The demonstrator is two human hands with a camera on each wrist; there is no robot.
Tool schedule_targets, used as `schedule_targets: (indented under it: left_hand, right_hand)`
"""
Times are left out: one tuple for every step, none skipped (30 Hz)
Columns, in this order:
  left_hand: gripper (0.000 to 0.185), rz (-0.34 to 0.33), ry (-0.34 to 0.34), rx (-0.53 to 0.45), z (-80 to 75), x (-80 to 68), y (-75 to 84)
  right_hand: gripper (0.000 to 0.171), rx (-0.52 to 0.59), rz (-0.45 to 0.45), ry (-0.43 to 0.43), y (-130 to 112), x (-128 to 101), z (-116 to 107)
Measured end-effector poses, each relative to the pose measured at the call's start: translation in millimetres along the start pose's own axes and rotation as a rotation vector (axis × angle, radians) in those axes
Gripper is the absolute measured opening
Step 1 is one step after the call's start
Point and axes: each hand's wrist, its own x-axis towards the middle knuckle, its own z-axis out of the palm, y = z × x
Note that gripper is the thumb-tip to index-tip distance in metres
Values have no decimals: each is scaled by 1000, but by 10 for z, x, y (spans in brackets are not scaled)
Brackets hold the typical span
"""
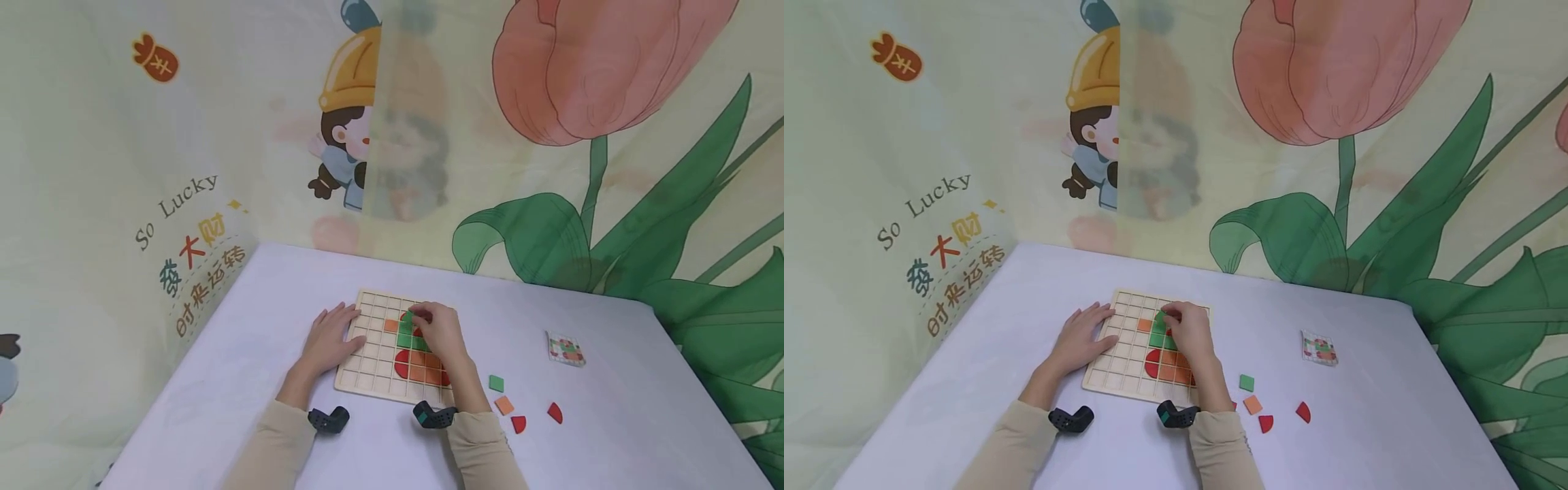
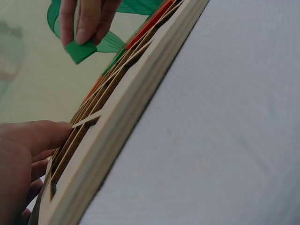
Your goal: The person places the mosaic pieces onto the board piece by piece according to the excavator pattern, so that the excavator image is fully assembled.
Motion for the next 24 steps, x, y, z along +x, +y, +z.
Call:
schedule_targets:
  left_hand:
    - [62, 5, -4, -5, 7, 8, 11]
    - [62, 8, -7, -6, 13, 17, 19]
    - [62, 8, -8, -10, 17, 24, 27]
    - [61, 11, -5, -11, 21, 29, 33]
    - [61, 9, -5, -10, 23, 31, 35]
    - [61, 5, -8, -7, 26, 33, 33]
    - [61, 1, -12, -5, 29, 32, 31]
    - [61, 1, -14, 0, 33, 28, 27]
    - [61, -2, -18, 3, 35, 24, 25]
    - [61, -3, -22, 5, 38, 21, 24]
    - [61, -6, -28, 5, 40, 20, 23]
    - [61, -5, -31, 4, 43, 20, 22]
    - [61, 1, -25, 3, 46, 20, 21]
    - [60, 2, -23, 0, 46, 21, 21]
    - [60, 3, -20, -4, 44, 23, 24]
    - [60, 4, -16, -3, 42, 25, 25]
    - [60, 8, -9, -2, 39, 25, 25]
    - [60, 12, -3, -1, 35, 25, 25]
    - [60, 14, 2, 2, 29, 24, 25]
    - [60, 9, 1, 2, 20, 22, 25]
    - [60, 10, 1, 7, 13, 19, 22]
    - [60, 10, 2, 11, 6, 15, 18]
    - [60, 9, 1, 12, -3, 10, 14]
    - [60, 7, 0, 12, -14, 6, 10]
  right_hand:
    - [17, 4, -16, -6, -31, 15, 36]
    - [16, 3, -29, -15, -54, 36, 73]
    - [15, 3, -39, -29, -76, 59, 105]
    - [14, -7, -48, -46, -96, 84, 138]
    - [14, -20, -58, -58, -113, 114, 172]
    - [13, -25, -61, -73, -131, 142, 205]
    - [13, -29, -56, -86, -148, 166, 237]
    - [13, -32, -54, -97, -164, 184, 264]
    - [12, -35, -54, -105, -179, 196, 285]
    - [12, -42, -49, -111, -191, 206, 307]
    - [12, -55, -49, -117, -203, 212, 326]
    - [11, -73, -49, -126, -216, 217, 342]
    - [11, -99, -52, -135, -230, 219, 356]
    - [11, -124, -55, -143, -245, 218, 369]
    - [11, -153, -61, -149, -260, 215, 381]
    - [12, -177, -62, -155, -277, 211, 393]
    - [12, -202, -66, -156, -295, 206, 403]
    - [12, -215, -65, -160, -313, 201, 414]
    - [12, -228, -62, -160, -330, 195, 424]
    - [11, -239, -60, -159, -347, 190, 436]
    - [11, -252, -58, -157, -361, 186, 450]
    - [10, -264, -55, -156, -374, 184, 465]
    - [9, -283, -57, -153, -388, 182, 480]
    - [8, -309, -59, -149, -399, 182, 496]
